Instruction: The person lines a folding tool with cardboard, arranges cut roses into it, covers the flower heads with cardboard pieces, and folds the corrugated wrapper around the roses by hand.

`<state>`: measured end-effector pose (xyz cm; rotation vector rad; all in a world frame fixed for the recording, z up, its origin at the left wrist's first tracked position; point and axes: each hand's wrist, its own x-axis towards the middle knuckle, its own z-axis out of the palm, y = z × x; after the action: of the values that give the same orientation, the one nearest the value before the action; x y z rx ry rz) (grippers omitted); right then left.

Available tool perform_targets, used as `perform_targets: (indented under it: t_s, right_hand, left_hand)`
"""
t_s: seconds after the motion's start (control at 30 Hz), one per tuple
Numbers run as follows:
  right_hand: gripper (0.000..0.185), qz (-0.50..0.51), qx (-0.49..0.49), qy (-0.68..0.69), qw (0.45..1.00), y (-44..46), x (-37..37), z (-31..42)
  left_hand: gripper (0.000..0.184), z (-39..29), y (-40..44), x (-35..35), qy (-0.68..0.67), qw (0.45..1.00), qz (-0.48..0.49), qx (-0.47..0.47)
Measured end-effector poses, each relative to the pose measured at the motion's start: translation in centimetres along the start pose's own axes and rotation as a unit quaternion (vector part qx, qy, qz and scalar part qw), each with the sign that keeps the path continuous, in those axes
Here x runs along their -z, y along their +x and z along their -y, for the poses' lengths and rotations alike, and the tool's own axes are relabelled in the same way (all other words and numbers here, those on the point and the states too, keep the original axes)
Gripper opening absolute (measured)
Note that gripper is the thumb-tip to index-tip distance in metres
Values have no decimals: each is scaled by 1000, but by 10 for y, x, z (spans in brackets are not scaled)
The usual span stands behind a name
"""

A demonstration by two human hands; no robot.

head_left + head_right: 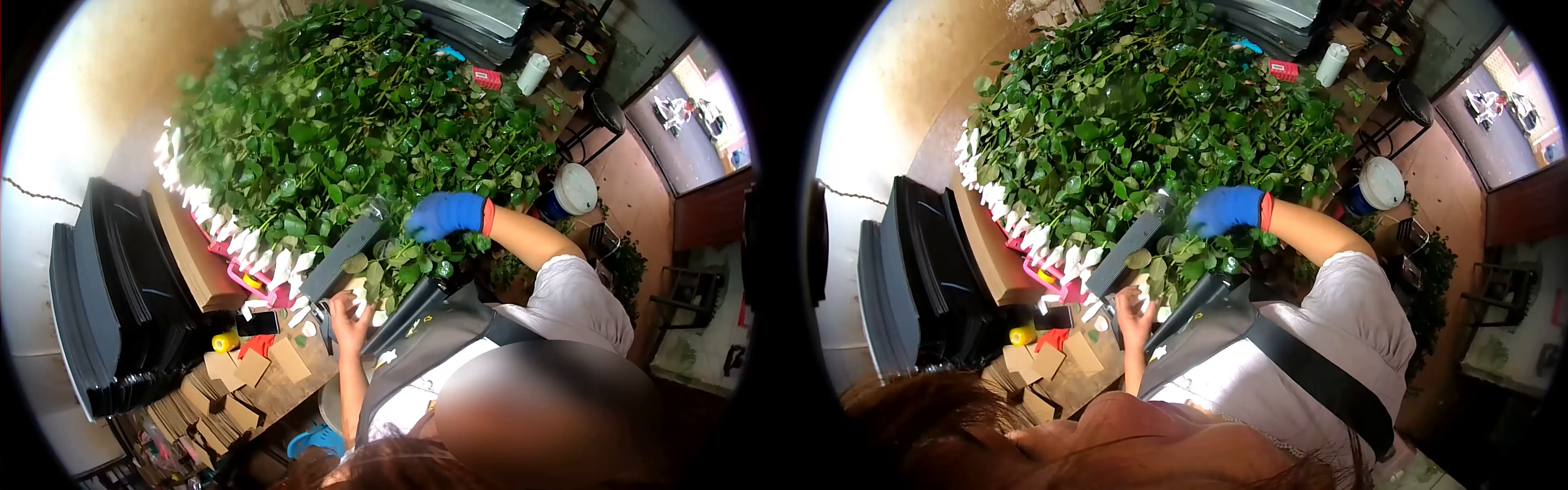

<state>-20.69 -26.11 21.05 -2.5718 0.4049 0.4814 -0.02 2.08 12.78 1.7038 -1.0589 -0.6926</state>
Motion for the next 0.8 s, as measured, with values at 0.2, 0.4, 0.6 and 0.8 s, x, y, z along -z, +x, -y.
perform_targets:
  t_s: [0.2, 0.4, 0.6, 0.8]
  right_hand:
    - [27, -372, -97, -202, 901, 82, 20, -47]
    - [26, -409, -53, -180, 893, 82, 62, -50]
    - [23, -430, 94, -164, 883, -6, 94, -5]
    - [23, -349, 74, -174, 918, -40, 58, 4]
  left_hand:
    - [42, 13, 4, 5, 48, 996, 63, -45]
    - [39, 11, 0, 3, 61, 997, 29, -45]
    - [35, 6, 0, 6, 115, 991, 34, -61]
    - [29, 20, 2, 2, 120, 991, 4, -59]
